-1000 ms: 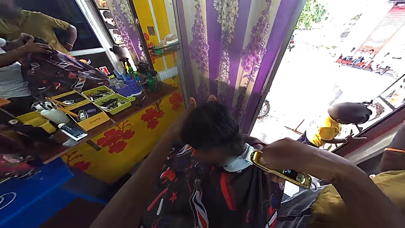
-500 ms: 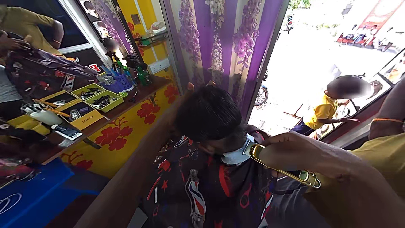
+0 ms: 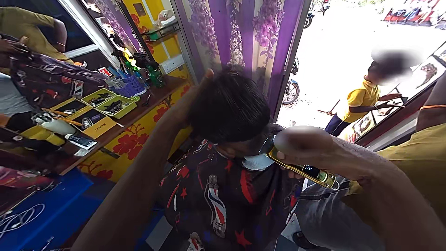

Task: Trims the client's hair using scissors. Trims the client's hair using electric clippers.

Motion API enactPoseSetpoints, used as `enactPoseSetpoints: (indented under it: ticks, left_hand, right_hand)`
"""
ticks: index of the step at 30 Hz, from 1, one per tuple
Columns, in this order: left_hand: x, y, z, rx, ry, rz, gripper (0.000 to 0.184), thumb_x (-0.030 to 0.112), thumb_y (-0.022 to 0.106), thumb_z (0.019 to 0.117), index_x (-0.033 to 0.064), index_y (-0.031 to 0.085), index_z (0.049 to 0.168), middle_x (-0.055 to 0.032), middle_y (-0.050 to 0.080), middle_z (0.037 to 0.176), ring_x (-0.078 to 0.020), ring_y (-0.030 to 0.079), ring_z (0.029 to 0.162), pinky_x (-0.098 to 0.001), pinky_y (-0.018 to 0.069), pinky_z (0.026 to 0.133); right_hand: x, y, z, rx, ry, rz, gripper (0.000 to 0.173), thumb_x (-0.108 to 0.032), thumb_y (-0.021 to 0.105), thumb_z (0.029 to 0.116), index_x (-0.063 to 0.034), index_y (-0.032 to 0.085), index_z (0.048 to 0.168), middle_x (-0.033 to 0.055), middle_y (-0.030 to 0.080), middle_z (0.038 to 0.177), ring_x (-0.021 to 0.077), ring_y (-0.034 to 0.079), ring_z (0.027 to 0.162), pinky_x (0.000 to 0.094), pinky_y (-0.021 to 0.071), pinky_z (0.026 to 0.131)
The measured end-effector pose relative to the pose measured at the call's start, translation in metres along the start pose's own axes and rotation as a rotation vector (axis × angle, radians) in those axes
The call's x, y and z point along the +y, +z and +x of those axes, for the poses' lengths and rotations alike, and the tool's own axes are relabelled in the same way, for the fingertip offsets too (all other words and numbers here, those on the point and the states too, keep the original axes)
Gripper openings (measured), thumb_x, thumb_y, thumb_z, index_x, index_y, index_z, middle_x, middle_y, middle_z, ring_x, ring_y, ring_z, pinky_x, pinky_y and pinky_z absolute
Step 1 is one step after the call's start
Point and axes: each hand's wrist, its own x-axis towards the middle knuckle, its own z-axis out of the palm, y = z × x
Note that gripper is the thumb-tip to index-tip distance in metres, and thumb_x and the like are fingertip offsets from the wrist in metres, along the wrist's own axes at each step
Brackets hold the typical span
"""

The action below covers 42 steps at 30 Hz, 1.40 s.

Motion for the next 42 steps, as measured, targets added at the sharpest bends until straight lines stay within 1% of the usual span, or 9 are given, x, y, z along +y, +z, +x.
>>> enactPoseSetpoints:
  ticks: [5,8,11,15,18,26,30,35,42]
  left_hand:
    - [-0.005,-0.003,0.002,0.011,-0.013,-0.022,0.064,0.069,0.024,0.1022,0.0223,0.065,0.117,0.0048,0.073,0.099,-0.0075,0.071,0.091,-0.0321,0.0613,0.077]
    - [-0.009,-0.005,0.004,-0.023,0.009,-0.041,0.063,0.067,0.021,0.1034,0.025,0.064,0.121,0.0064,0.073,0.103,-0.0061,0.07,0.095,-0.0307,0.0614,0.08]
    - [-0.012,-0.005,0.004,-0.036,0.024,-0.086,0.062,0.067,0.022,0.1034,0.0254,0.064,0.123,0.0066,0.073,0.106,-0.0057,0.07,0.099,-0.0299,0.0608,0.083]
    - [-0.011,-0.003,0.003,0.013,0.008,-0.081,0.059,0.064,0.023,0.1049,0.0252,0.066,0.118,0.0078,0.073,0.102,-0.004,0.07,0.095,-0.0282,0.0605,0.081]
    - [-0.013,-0.005,0.006,-0.002,0.023,-0.082,0.06,0.065,0.023,0.1043,0.025,0.065,0.119,0.0073,0.073,0.104,-0.0046,0.069,0.097,-0.0287,0.0605,0.082]
    - [-0.015,-0.006,0.008,0.014,0.019,-0.083,0.061,0.066,0.026,0.1036,0.0233,0.066,0.119,0.0054,0.073,0.103,-0.0065,0.07,0.095,-0.0302,0.0609,0.081]
    - [-0.014,-0.005,0.009,0.002,0.01,-0.107,0.06,0.065,0.026,0.1041,0.0234,0.065,0.122,0.0048,0.073,0.106,-0.0069,0.07,0.098,-0.0311,0.0609,0.084]
    - [-0.017,-0.007,0.009,0.018,0.002,-0.098,0.062,0.067,0.026,0.1032,0.0231,0.066,0.12,0.0043,0.074,0.104,-0.0075,0.07,0.097,-0.0313,0.0612,0.082]
    - [-0.022,-0.01,0.009,-0.006,0.026,-0.069,0.064,0.068,0.024,0.1028,0.0238,0.066,0.124,0.0039,0.073,0.108,-0.0085,0.07,0.1,-0.034,0.0608,0.085]
  right_hand:
    - [0.002,0.008,0.006,0.025,-0.102,0.021,0.027,-0.031,0.07,0.0964,-0.005,0.074,0.101,0.0115,0.073,0.081,0.0198,0.072,0.069,0.0294,0.0622,0.062]
    - [0.005,0.011,0.01,0.044,-0.155,0.009,0.028,-0.034,0.072,0.0951,-0.0068,0.075,0.102,0.0107,0.073,0.083,0.02,0.072,0.07,0.0309,0.0629,0.063]
    - [0.008,0.015,0.014,0.042,-0.203,0.034,0.028,-0.032,0.071,0.095,-0.0059,0.074,0.102,0.0099,0.072,0.083,0.0193,0.072,0.07,0.0303,0.0632,0.063]
    - [0.011,0.018,0.017,0.042,-0.28,0.054,0.027,-0.03,0.07,0.0961,-0.0049,0.074,0.104,0.0086,0.073,0.082,0.0172,0.072,0.07,0.0285,0.063,0.063]
    - [0.013,0.021,0.018,0.048,-0.315,0.1,0.028,-0.03,0.069,0.0972,-0.0039,0.073,0.106,0.0096,0.073,0.084,0.0174,0.072,0.071,0.0279,0.0628,0.063]
    - [0.016,0.025,0.011,0.077,-0.137,0.185,0.028,-0.032,0.068,0.0979,-0.0046,0.074,0.102,0.0127,0.073,0.086,0.0206,0.073,0.073,0.0305,0.0631,0.067]
    - [0.014,0.028,0.014,0.08,-0.163,0.21,0.028,-0.031,0.068,0.0978,-0.004,0.073,0.103,0.0127,0.073,0.085,0.0201,0.073,0.072,0.0303,0.0633,0.066]
    - [0.016,0.033,0.018,0.079,-0.241,0.205,0.028,-0.032,0.068,0.0974,-0.0048,0.073,0.106,0.011,0.072,0.084,0.0188,0.073,0.072,0.0299,0.0631,0.067]
    - [0.015,0.042,0.019,0.15,-0.241,0.157,0.029,-0.034,0.069,0.0972,-0.0063,0.073,0.104,0.0105,0.073,0.083,0.0204,0.073,0.071,0.0323,0.0639,0.066]
